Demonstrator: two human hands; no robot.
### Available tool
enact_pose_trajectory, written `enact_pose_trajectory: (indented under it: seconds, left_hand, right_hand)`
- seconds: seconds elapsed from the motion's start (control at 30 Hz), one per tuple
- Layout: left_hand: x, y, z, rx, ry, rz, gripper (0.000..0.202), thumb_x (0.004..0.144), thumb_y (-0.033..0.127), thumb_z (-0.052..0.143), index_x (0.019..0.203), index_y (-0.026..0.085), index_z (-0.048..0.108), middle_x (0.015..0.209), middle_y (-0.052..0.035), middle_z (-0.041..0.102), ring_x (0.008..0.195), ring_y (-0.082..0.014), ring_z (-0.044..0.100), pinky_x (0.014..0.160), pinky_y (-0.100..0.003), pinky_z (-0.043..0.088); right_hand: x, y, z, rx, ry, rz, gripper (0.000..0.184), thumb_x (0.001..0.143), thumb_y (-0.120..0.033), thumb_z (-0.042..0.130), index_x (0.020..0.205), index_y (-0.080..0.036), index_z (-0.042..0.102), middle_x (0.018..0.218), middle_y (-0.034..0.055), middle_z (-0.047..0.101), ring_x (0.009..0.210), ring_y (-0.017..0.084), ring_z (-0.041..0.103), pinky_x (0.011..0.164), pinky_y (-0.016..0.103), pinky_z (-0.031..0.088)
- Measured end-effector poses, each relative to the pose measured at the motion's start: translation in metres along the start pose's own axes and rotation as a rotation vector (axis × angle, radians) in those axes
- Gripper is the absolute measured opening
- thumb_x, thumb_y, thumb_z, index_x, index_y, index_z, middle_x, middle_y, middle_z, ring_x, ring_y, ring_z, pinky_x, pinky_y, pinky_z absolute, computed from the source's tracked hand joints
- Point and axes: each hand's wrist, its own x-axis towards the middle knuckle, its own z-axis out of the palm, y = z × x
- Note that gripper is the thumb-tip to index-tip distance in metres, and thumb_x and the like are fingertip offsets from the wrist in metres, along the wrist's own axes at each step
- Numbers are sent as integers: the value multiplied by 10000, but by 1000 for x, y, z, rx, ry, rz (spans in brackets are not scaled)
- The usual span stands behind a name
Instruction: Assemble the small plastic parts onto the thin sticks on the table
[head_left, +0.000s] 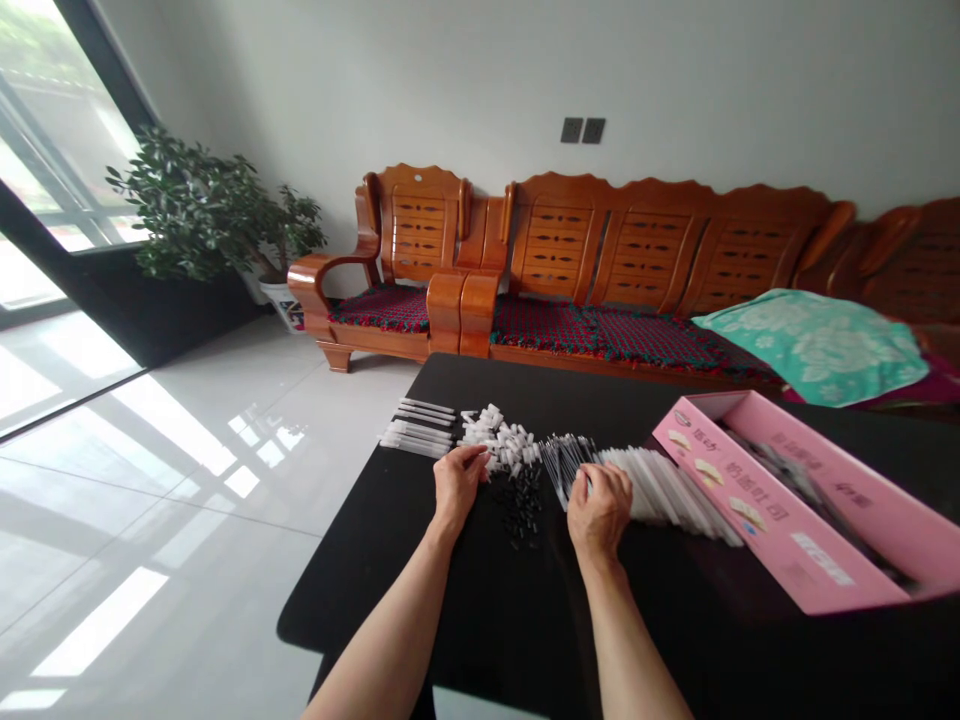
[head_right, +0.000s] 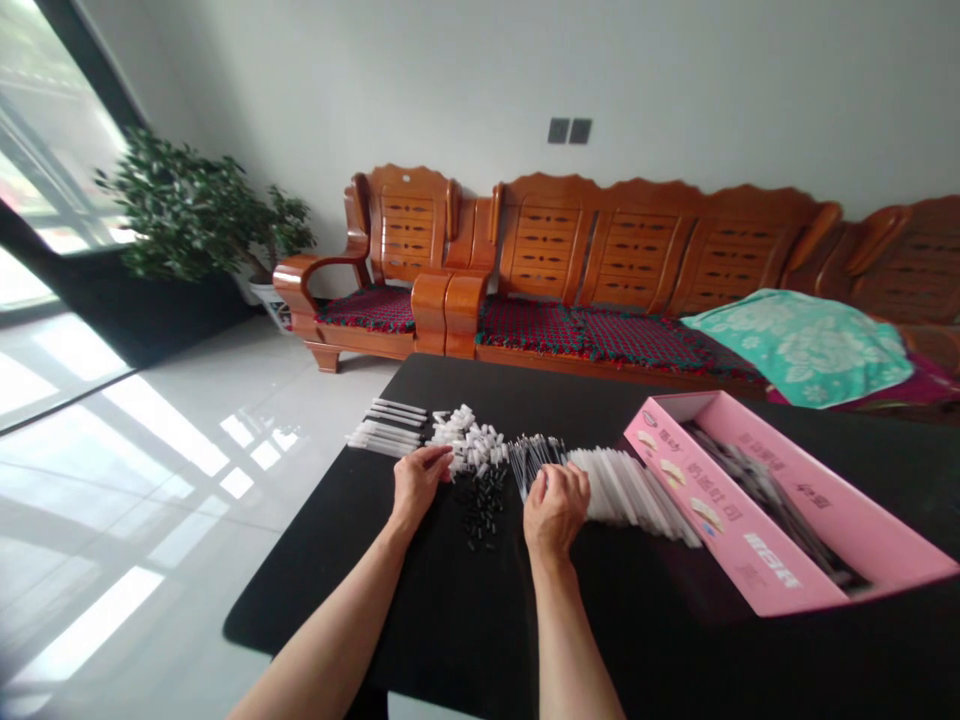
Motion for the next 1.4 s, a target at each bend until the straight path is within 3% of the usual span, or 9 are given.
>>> enact_pose_trajectory:
  seconds: [0.13,0.33,0.67,0.77,0.9,0.97,1.13,1.4]
  left_hand:
    - [-3,-3,1,-9,22,50,266,767,210,702,1022,204,778,653,-11,716,588,-168,666,642,-263,503]
    - [-9,-5,2,39,-103,48,159,825,282,649,893,202,768,594,-14,668,477,-154,603,488,-234,450]
    - [-3,-9,7,36,-113,144,212,802,165,636,965,212,763,780,-43,714,584,-159,645,611,-259,501]
    - [0,-7,-6,118,-15,189,157,821,213,653,928,215,768,809,-49,708,609,-160,628,617,-258,489]
    - [12,-10,-38,354,300,227,124,848,230,642,849,206,764,799,-44,680,669,-168,614,732,-286,488]
    - [18,-15,-50,493,369,197,159,867,199,606,885,194,763,853,-54,680,733,-184,634,775,-300,493]
    - [20,-24,-53,682,260,182,312,829,50,556,1016,205,752,1117,-71,674,984,-214,653,871,-296,505]
    - [11,-17,-52,752,194,123,249,819,84,630,1013,204,728,1109,-57,657,883,-193,649,793,-287,495]
  right_hand:
    - [0,0,0,2,2,5,157,932,-218,477,899,-189,628,883,103,670,969,270,584,925,467,431]
    - [0,-2,0,-9,-6,2,156,933,-213,484,895,-180,631,859,112,668,954,270,575,918,444,446]
    - [-3,-1,3,-15,-11,-5,159,931,-202,496,893,-163,645,855,119,674,938,266,589,916,437,465]
    - [-3,-1,4,-22,-6,-16,156,928,-200,504,890,-162,651,848,116,677,927,266,595,916,433,469]
    - [-4,0,4,-23,-10,-22,154,926,-201,505,892,-162,650,841,108,673,915,261,594,912,427,468]
    - [-5,0,5,-17,-9,-19,152,925,-204,507,889,-163,648,838,104,668,911,259,591,912,426,463]
    - [-6,1,4,-6,-13,-11,159,928,-206,507,890,-159,654,838,110,666,914,259,591,910,428,460]
    - [-6,1,4,-12,-16,-10,156,934,-208,505,890,-163,648,842,111,669,903,260,595,892,421,472]
